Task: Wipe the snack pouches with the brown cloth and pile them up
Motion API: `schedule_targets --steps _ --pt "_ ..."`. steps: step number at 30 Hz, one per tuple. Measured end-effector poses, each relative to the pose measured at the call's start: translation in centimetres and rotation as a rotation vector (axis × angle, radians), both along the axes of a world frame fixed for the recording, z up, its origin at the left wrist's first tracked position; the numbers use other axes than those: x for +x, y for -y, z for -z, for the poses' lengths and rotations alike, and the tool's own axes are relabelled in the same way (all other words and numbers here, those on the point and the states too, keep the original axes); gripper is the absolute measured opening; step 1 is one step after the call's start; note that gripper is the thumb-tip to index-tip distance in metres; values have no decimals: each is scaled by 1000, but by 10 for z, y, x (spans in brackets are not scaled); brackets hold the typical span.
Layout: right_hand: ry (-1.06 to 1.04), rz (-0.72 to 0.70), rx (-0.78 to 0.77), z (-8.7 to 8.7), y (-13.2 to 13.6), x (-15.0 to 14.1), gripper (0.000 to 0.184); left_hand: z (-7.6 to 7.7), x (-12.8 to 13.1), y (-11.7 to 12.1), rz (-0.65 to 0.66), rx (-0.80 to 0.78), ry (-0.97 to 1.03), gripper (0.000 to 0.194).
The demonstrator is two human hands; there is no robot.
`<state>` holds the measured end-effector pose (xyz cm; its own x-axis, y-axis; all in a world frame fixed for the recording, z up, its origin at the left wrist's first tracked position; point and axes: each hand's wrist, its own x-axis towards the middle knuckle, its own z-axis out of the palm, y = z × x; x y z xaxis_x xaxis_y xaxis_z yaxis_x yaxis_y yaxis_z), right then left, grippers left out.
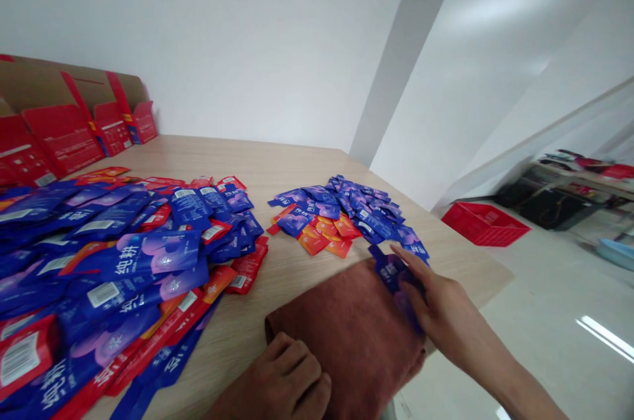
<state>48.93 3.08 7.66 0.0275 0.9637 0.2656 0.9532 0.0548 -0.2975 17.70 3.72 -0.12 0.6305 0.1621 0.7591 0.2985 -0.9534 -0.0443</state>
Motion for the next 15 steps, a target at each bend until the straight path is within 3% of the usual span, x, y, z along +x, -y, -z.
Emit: schedule_targets --steps 4,8,12,15 --pt "-181 -318 36 12 13 -51 51 3 -1 1 -11 6 -3 22" --pt "116 -372 149 50 16 -93 53 8 0 0 0 -7 20 24" --pt "228 -459 165 83 17 -103 57 14 2 -2 26 -64 34 32" --pt "252 -431 174 90 13 -86 55 21 0 -2 2 -44 -5 28"
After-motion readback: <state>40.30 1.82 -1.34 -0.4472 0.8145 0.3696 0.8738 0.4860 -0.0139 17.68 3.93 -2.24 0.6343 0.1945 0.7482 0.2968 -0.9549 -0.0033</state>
